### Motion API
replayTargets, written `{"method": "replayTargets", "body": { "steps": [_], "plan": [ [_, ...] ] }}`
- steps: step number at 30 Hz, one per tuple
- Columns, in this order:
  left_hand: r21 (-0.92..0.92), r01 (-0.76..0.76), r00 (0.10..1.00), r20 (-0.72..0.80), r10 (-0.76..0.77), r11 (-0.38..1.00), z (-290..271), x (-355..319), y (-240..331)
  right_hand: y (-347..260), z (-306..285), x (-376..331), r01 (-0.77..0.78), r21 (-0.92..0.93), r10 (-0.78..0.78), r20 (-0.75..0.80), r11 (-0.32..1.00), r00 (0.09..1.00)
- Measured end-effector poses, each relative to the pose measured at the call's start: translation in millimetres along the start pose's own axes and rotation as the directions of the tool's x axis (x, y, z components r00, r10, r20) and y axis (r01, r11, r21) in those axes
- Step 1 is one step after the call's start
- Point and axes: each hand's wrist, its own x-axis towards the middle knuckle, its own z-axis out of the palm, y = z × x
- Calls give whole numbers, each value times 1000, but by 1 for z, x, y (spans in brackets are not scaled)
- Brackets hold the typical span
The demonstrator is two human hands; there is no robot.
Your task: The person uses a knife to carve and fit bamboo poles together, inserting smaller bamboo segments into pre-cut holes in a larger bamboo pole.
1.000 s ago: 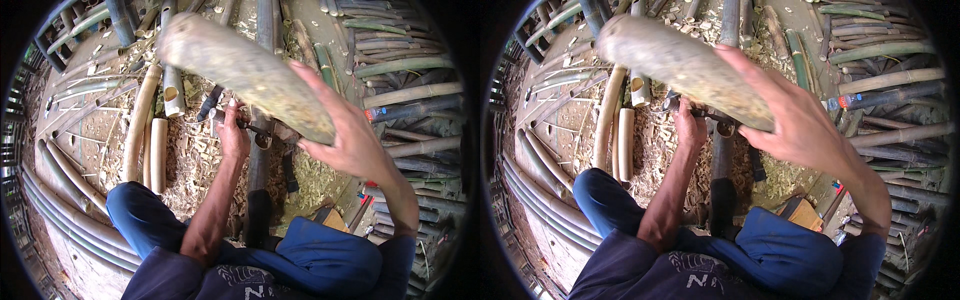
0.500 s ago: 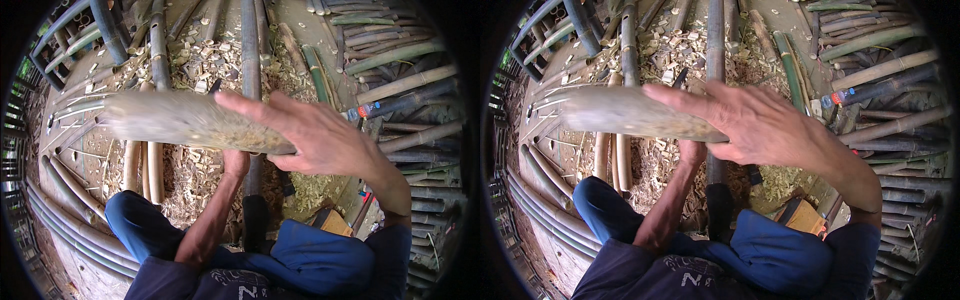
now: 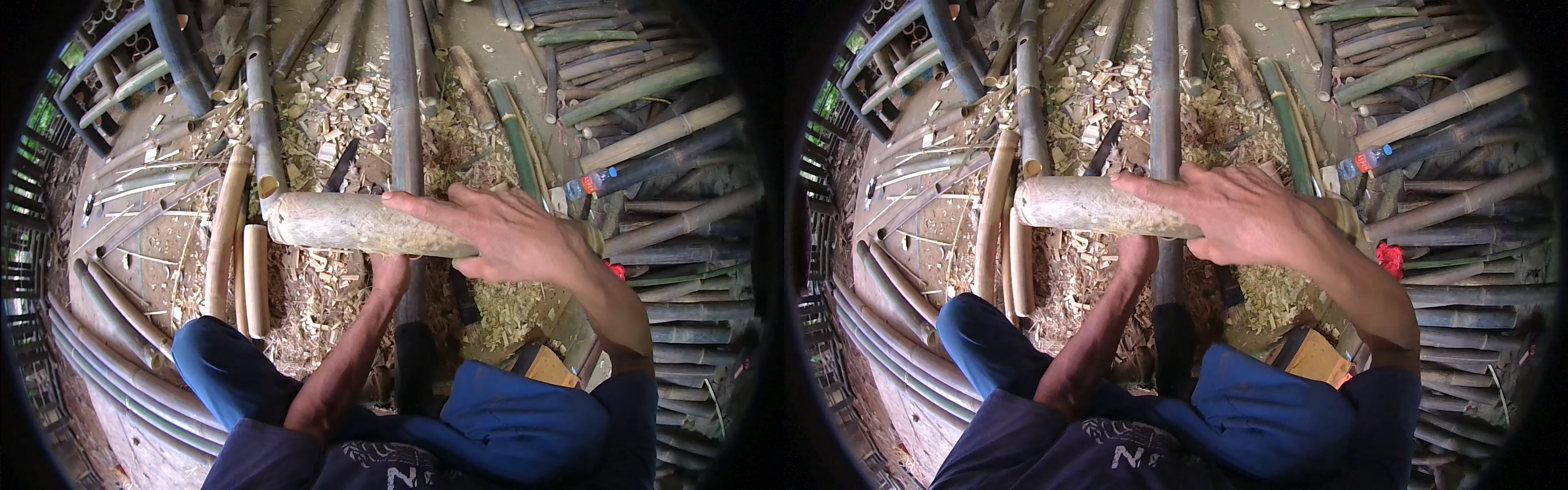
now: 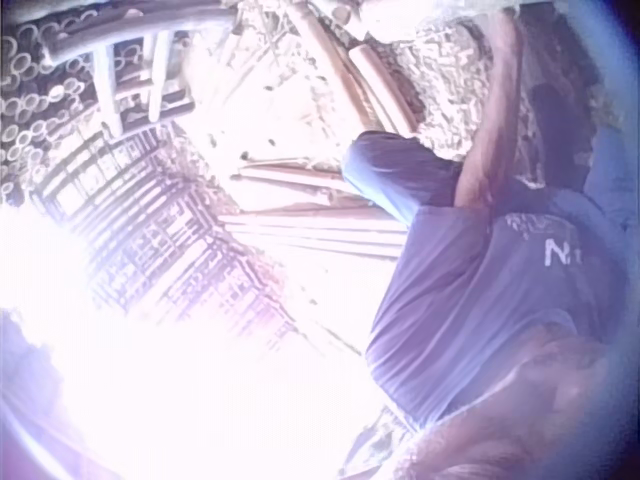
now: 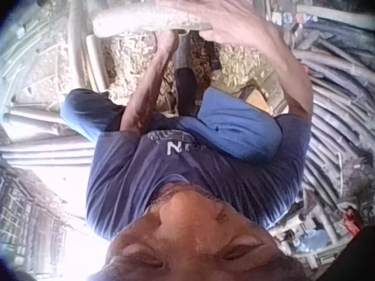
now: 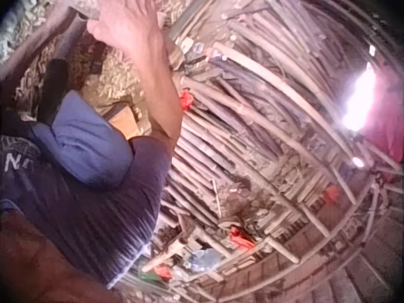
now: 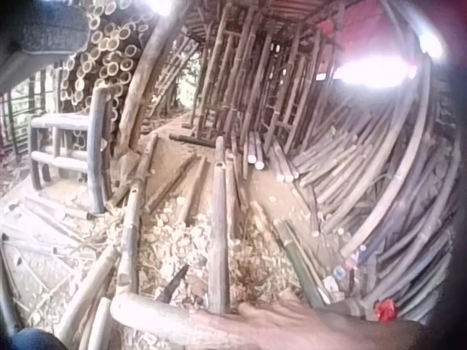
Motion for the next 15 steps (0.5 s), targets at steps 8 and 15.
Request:
{"method": "replayTargets", "body": {
  "steps": [8, 15],
  "plan": [
    [387, -334, 942, 164, 293, 859, -43, -21, -7, 19, 18, -7, 171, 242, -103, -269, 955, 958],
    [416, -343, 938, 109, 329, 842, -45, -12, -34, 20, 20, -3, 125, 284, -50, -257, 951, 965]
  ]
}}
